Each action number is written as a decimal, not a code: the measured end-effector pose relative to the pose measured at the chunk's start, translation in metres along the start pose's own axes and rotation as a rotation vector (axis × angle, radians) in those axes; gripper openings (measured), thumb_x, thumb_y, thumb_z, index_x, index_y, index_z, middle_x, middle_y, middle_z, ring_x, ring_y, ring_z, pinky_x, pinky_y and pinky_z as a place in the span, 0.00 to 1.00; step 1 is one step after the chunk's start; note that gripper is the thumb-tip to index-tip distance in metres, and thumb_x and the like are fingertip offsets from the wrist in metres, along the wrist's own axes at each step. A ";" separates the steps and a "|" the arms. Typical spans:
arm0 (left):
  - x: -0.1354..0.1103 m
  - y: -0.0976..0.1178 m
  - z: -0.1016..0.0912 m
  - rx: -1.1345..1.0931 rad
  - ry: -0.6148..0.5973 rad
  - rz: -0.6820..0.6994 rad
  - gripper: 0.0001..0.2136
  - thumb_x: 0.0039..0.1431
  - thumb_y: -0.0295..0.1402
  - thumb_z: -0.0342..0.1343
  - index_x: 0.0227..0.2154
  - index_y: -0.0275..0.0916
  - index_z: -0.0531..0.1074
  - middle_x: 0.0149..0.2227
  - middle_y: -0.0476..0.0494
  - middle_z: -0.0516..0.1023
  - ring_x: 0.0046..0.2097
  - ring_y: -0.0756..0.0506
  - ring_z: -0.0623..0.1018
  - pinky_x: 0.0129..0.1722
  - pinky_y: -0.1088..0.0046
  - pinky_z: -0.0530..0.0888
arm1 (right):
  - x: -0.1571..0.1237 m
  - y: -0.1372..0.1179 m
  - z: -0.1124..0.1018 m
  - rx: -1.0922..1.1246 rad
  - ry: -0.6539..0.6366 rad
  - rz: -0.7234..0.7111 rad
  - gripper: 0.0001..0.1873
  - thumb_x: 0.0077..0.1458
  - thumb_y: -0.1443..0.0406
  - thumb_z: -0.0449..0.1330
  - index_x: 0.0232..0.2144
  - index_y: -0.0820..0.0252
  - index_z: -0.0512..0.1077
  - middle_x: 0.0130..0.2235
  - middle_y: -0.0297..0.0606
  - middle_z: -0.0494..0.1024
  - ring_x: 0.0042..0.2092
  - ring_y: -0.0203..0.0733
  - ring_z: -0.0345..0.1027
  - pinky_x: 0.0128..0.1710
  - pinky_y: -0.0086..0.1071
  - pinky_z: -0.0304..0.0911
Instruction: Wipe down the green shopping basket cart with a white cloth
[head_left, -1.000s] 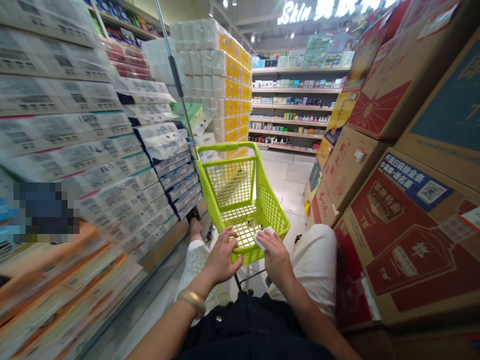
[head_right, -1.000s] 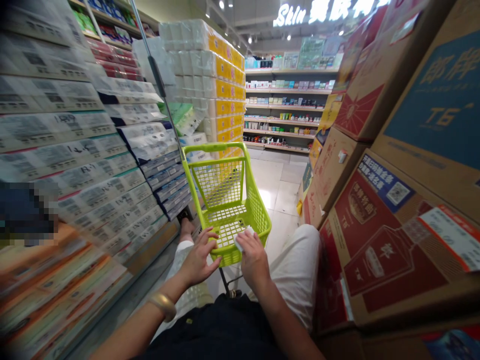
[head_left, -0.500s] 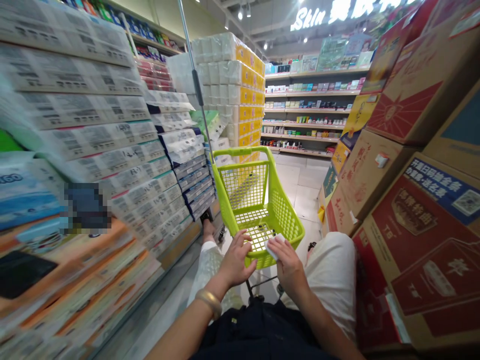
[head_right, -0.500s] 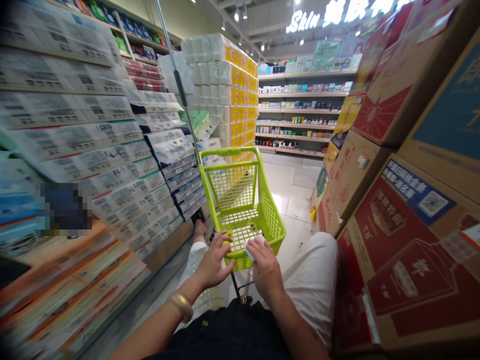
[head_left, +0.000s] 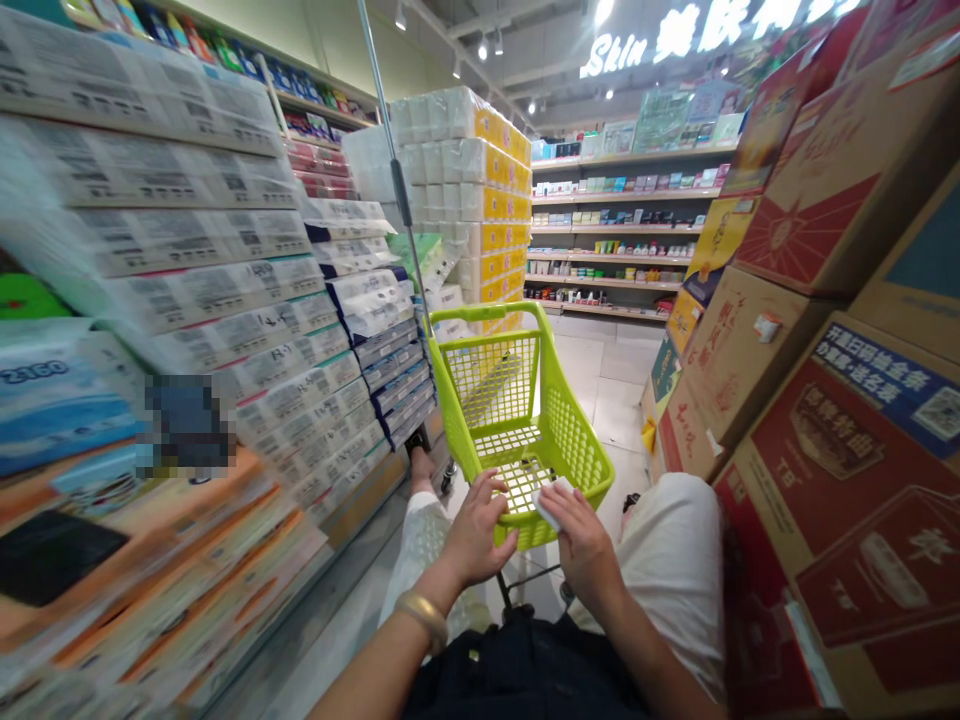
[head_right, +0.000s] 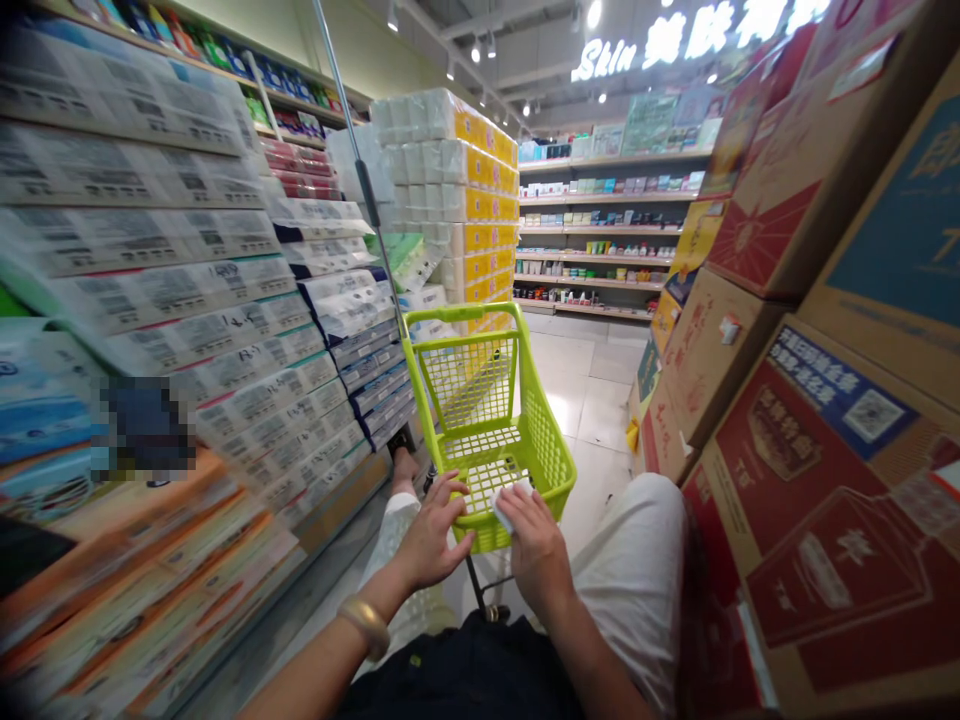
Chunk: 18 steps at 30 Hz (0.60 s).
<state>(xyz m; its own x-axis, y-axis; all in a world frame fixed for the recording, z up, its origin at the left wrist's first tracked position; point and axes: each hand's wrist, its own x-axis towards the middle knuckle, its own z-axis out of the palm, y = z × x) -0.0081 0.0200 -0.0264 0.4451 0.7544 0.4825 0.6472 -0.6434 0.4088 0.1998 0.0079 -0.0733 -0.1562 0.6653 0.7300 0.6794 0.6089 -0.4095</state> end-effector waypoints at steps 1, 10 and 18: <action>0.000 0.000 0.000 0.002 -0.002 0.001 0.08 0.48 0.27 0.58 0.30 0.42 0.65 0.48 0.39 0.69 0.63 0.34 0.61 0.60 0.48 0.66 | 0.000 0.004 -0.002 -0.012 0.024 0.021 0.29 0.52 0.77 0.48 0.52 0.55 0.73 0.53 0.40 0.77 0.57 0.45 0.68 0.60 0.49 0.60; -0.001 0.001 0.002 0.007 0.014 0.001 0.08 0.48 0.27 0.57 0.31 0.42 0.64 0.48 0.38 0.69 0.62 0.34 0.62 0.60 0.47 0.67 | -0.002 0.011 -0.002 -0.041 0.052 0.030 0.29 0.52 0.77 0.48 0.52 0.56 0.73 0.53 0.40 0.77 0.58 0.47 0.67 0.60 0.52 0.59; 0.000 0.001 0.001 0.000 -0.004 -0.012 0.06 0.50 0.28 0.56 0.30 0.41 0.64 0.48 0.38 0.70 0.62 0.34 0.62 0.59 0.48 0.67 | 0.001 0.031 -0.015 -0.102 0.178 0.142 0.25 0.54 0.76 0.47 0.49 0.59 0.74 0.51 0.45 0.78 0.57 0.50 0.68 0.59 0.57 0.58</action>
<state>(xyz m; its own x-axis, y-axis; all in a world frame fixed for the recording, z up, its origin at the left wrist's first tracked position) -0.0068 0.0197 -0.0272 0.4398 0.7622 0.4750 0.6525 -0.6346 0.4141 0.2320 0.0207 -0.0772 0.0688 0.6487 0.7579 0.7555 0.4622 -0.4642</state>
